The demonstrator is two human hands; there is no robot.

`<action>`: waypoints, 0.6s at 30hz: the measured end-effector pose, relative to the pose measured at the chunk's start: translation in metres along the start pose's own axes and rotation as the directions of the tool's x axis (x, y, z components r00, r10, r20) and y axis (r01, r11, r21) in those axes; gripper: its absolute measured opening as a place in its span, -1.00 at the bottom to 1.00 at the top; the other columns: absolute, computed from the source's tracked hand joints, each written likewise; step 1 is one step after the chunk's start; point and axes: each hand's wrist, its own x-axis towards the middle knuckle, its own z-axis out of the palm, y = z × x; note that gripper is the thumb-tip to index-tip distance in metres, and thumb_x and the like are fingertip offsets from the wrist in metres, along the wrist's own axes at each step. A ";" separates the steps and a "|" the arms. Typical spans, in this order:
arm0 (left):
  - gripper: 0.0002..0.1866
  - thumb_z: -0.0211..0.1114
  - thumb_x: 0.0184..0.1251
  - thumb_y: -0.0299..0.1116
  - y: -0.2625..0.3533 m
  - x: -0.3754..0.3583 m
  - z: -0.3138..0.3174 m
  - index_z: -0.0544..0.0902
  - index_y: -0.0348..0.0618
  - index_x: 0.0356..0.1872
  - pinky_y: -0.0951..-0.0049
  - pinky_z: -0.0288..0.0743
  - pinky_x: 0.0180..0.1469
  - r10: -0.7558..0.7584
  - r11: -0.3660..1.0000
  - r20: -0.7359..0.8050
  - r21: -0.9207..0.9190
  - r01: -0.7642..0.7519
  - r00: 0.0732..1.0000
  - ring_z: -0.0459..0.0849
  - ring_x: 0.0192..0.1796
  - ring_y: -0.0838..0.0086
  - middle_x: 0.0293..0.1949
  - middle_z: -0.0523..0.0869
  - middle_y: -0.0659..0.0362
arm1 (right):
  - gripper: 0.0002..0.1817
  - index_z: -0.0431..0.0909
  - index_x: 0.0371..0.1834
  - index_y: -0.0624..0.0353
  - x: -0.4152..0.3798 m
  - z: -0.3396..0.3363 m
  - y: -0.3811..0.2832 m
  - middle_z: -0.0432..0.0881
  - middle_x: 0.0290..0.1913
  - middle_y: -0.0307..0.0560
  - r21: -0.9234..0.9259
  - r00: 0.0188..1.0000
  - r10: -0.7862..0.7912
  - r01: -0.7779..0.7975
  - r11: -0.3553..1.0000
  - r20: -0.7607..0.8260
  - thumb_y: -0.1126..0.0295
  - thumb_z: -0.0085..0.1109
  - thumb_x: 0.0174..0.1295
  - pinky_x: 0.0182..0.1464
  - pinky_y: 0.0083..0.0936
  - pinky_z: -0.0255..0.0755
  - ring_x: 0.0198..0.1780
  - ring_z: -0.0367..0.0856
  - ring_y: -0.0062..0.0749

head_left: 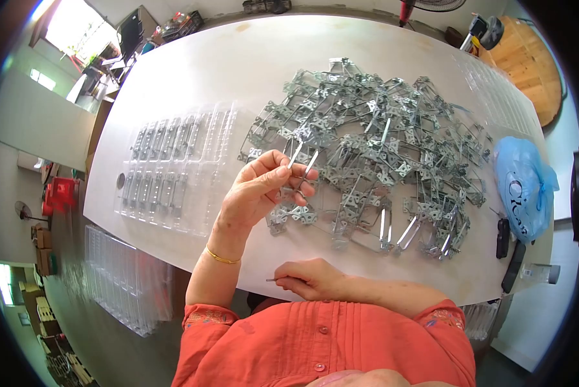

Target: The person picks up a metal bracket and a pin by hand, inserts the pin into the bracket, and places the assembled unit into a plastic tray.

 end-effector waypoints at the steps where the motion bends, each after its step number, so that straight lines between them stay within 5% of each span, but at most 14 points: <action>1: -0.89 0.19 0.60 -0.39 0.000 -0.005 -0.002 0.53 -0.18 -0.04 0.22 0.79 -0.10 0.005 1.000 -0.007 -0.005 -0.006 1.000 0.81 -0.04 0.06 0.08 0.69 -0.32 | -0.86 0.61 -0.08 0.11 -0.001 -0.001 -0.003 0.69 -0.29 0.01 0.001 1.000 0.004 -0.004 1.000 0.010 0.35 0.29 0.41 -0.27 -0.31 0.54 -0.33 0.68 -0.12; 4: -0.85 0.28 0.54 -0.39 0.003 -0.017 0.001 0.53 -0.16 -0.02 0.23 0.74 -0.13 -0.039 0.999 0.013 -0.026 0.040 0.999 0.81 -0.09 0.19 0.03 0.72 -0.21 | -0.86 0.62 -0.03 0.13 -0.003 -0.008 -0.020 0.69 -0.30 -0.05 0.111 0.993 0.104 -0.098 0.989 -0.049 0.42 0.31 0.41 -0.30 -0.43 0.51 -0.37 0.65 -0.34; 7: -0.74 0.33 0.50 -0.36 0.002 -0.022 -0.005 0.48 -0.20 0.05 0.23 0.73 -0.16 -0.028 0.999 0.096 -0.040 0.032 0.995 0.82 -0.11 0.19 0.00 0.71 -0.18 | -0.86 0.63 -0.01 0.16 0.001 -0.028 -0.046 0.68 -0.31 -0.12 0.051 0.982 -0.007 0.017 0.999 -0.191 0.48 0.29 0.43 -0.32 -0.52 0.47 -0.39 0.60 -0.49; 12: -0.50 0.40 0.40 -0.32 -0.009 -0.024 -0.012 0.40 -0.30 0.20 0.21 0.77 -0.33 0.003 0.998 0.106 -0.069 0.004 0.994 0.84 -0.23 0.10 -0.04 0.70 -0.26 | -0.87 0.64 0.00 0.21 0.007 -0.059 -0.066 0.68 -0.29 -0.22 -0.044 0.786 -0.050 0.029 0.999 -0.616 0.54 0.26 0.46 -0.36 -0.63 0.42 -0.39 0.54 -0.69; 18: -0.35 0.42 0.41 -0.32 -0.006 -0.030 -0.010 0.33 -0.32 0.40 0.24 0.72 -0.24 -0.065 0.994 0.170 -0.076 0.078 0.983 0.81 -0.22 0.24 -0.06 0.70 -0.10 | -0.83 0.66 -0.01 0.23 0.026 -0.085 -0.086 0.68 -0.32 -0.19 -0.433 0.766 -0.242 -0.053 0.900 -0.596 0.62 0.29 0.37 -0.45 -0.65 0.41 -0.48 0.55 -0.68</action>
